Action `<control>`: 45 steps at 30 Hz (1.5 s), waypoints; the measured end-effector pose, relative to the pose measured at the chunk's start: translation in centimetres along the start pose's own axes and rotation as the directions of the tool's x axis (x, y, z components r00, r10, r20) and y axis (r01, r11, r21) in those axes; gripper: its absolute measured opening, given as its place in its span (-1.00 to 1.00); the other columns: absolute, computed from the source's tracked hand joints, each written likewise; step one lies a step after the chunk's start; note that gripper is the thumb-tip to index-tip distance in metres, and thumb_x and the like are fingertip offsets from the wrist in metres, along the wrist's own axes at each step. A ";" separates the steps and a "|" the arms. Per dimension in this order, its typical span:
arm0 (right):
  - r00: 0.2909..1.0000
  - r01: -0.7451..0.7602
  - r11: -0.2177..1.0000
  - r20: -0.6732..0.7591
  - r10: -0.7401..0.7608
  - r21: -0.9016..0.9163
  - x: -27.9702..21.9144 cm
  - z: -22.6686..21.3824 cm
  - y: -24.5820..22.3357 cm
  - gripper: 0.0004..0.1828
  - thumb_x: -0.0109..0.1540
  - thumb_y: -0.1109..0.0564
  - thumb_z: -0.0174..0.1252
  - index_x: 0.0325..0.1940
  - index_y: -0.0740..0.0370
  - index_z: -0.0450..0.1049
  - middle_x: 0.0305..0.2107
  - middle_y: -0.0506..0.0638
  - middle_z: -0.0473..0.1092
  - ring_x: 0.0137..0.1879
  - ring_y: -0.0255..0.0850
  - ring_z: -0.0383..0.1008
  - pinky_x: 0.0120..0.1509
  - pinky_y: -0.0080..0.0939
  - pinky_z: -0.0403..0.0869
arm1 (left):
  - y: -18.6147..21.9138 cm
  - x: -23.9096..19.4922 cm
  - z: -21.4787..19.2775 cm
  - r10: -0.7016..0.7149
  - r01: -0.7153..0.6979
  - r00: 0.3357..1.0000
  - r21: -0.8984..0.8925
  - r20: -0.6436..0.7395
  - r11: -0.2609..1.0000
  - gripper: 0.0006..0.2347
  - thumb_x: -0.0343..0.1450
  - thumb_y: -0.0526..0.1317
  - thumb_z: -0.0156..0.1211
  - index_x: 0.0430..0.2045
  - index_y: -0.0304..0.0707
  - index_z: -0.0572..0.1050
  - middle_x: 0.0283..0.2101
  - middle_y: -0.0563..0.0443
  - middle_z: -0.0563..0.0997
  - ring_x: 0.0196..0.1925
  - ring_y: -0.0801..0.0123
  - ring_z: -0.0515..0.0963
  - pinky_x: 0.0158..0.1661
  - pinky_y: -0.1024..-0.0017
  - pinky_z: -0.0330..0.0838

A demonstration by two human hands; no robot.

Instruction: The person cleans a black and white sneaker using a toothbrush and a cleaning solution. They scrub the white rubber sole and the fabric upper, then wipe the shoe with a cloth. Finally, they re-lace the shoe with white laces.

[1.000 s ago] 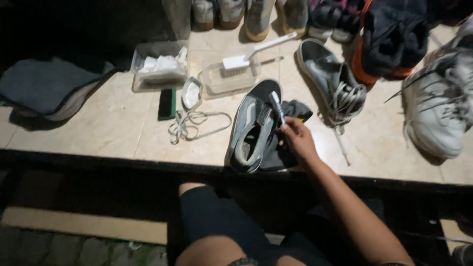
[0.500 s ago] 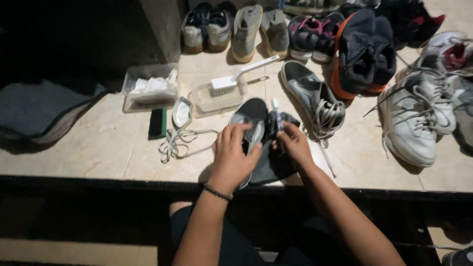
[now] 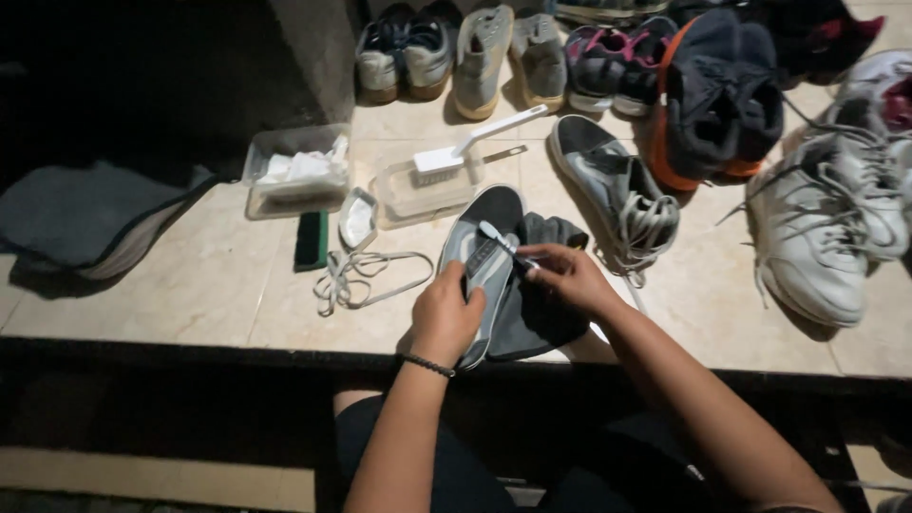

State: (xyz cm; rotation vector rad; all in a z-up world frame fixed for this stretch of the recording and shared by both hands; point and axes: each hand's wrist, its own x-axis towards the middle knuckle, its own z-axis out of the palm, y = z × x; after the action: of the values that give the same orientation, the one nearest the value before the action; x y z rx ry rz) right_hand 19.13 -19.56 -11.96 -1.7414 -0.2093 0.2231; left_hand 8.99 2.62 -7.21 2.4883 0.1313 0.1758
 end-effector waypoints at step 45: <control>0.994 -0.077 0.995 0.073 0.082 -0.068 2.2 -0.7 -3.0 -0.58 0.22 0.25 0.28 0.16 -0.02 0.60 -0.33 0.20 0.58 -0.27 -0.06 0.61 -0.47 -0.26 0.50 | 1.8 -1.6 -0.4 -0.004 -0.020 0.986 -0.148 -0.166 0.989 -0.80 0.34 -0.25 0.19 -0.23 -0.32 0.52 -0.31 -0.27 0.63 -0.23 -0.16 0.66 -0.28 0.08 0.56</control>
State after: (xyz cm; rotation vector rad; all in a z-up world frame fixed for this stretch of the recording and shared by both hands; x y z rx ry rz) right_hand 21.41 -19.12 -8.97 -1.8098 -0.2047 0.3445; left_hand 7.40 1.16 -5.98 2.3236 0.1714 0.3835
